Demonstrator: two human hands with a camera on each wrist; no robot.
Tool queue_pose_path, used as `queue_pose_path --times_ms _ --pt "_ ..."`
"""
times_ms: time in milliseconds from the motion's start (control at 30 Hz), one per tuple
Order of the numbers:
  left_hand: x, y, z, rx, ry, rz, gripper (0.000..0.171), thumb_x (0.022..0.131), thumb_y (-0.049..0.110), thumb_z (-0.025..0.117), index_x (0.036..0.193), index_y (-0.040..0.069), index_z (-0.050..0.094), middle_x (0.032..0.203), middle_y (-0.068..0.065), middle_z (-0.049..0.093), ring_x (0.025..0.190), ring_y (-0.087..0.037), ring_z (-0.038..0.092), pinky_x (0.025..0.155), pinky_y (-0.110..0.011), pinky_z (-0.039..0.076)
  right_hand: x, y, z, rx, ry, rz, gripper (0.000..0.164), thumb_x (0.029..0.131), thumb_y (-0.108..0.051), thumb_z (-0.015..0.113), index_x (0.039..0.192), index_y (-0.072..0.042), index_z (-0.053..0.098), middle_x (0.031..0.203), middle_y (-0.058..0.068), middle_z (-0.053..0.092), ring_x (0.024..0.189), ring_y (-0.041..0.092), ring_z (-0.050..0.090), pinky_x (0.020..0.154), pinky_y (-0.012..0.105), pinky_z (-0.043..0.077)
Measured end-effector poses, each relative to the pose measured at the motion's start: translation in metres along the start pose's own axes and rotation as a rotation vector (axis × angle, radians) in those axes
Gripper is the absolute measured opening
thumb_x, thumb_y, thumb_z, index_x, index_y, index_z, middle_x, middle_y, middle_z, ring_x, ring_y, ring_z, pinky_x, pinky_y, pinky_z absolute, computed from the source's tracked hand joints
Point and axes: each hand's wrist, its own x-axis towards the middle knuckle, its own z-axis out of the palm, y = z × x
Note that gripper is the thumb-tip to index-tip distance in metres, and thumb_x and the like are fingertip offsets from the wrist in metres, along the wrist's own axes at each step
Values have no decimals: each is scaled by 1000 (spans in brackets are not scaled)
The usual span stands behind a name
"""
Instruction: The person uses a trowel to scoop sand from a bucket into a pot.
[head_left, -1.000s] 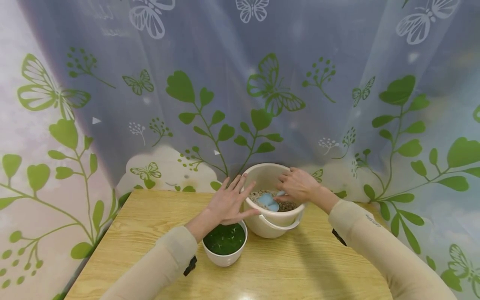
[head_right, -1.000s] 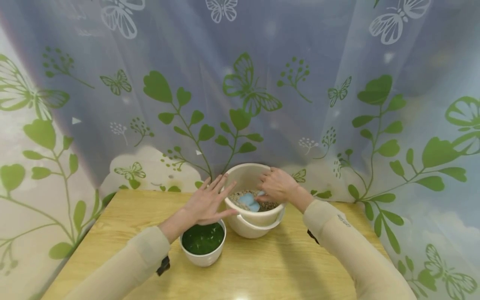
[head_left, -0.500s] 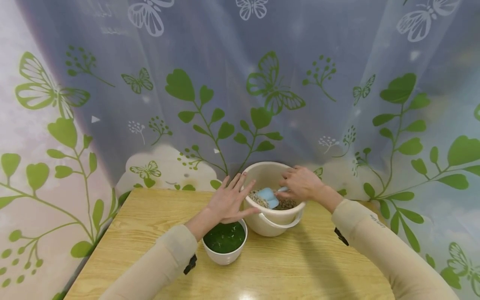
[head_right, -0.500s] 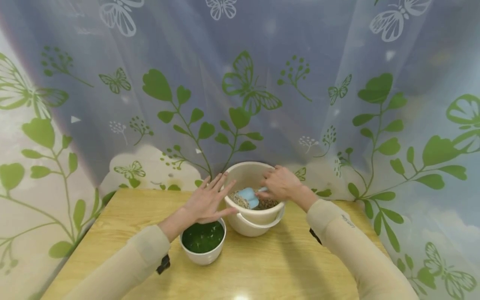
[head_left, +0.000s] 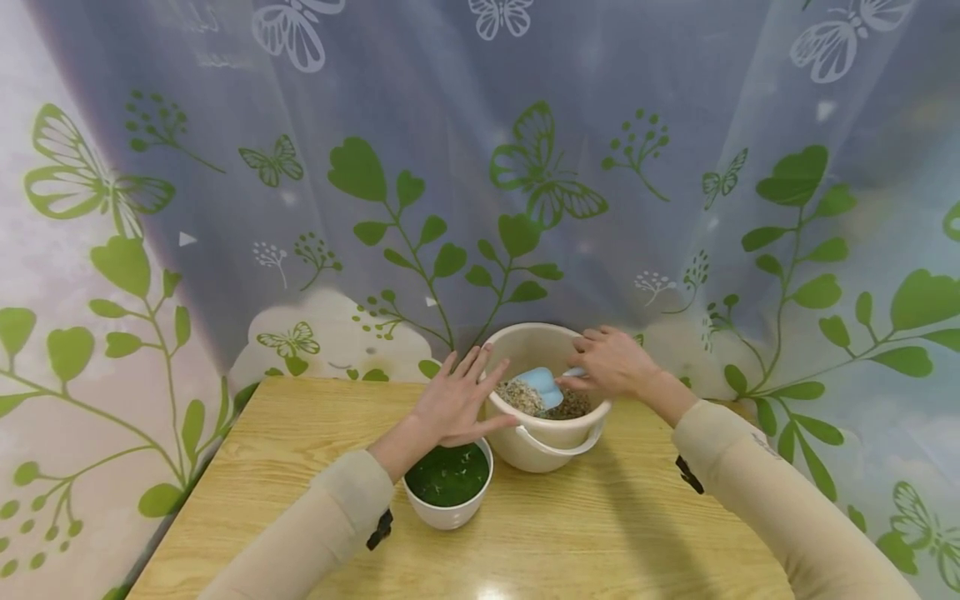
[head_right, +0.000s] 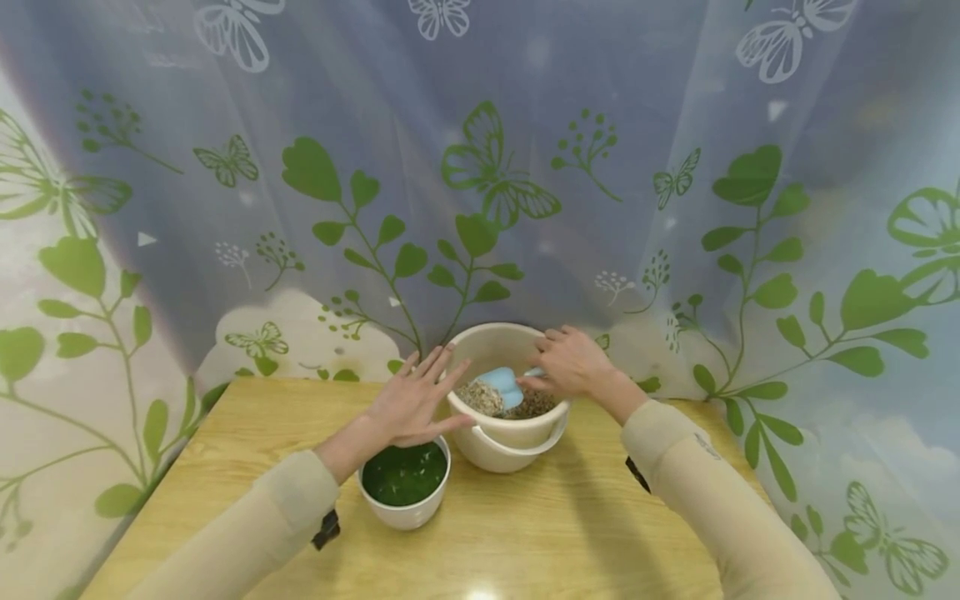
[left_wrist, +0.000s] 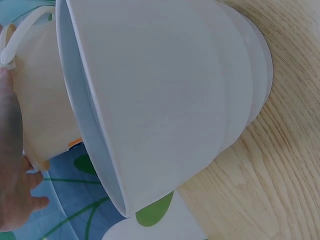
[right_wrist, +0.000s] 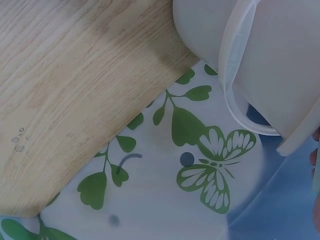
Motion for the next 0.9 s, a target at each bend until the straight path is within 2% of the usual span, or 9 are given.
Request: queue_pose_path --times_ms 467,700,900 --pt "-4 -1 -4 11 -25 -14 97 99 83 32 172 21 13 178 -17 19 163 -35 29 131 -61 31 -3 0 -8 4 -20 29 42 98 -59 65 97 -20 78 91 4 69 88 24 68 80 42 60" --pt "-12 -4 -6 -23 -15 -2 96 100 80 36 171 18 16 177 -19 21 162 -37 30 131 -62 29 -4 0 -13 9 -19 59 45 98 -61 65 102 -18 79 92 5 70 89 25 68 78 41 58" --pt "-23 -10 -7 -29 -24 -8 98 100 80 37 171 15 16 176 -20 22 163 -37 29 132 -62 28 -6 0 -16 9 -7 73 43 96 -60 66 102 -20 80 87 3 68 83 23 65 73 38 54"
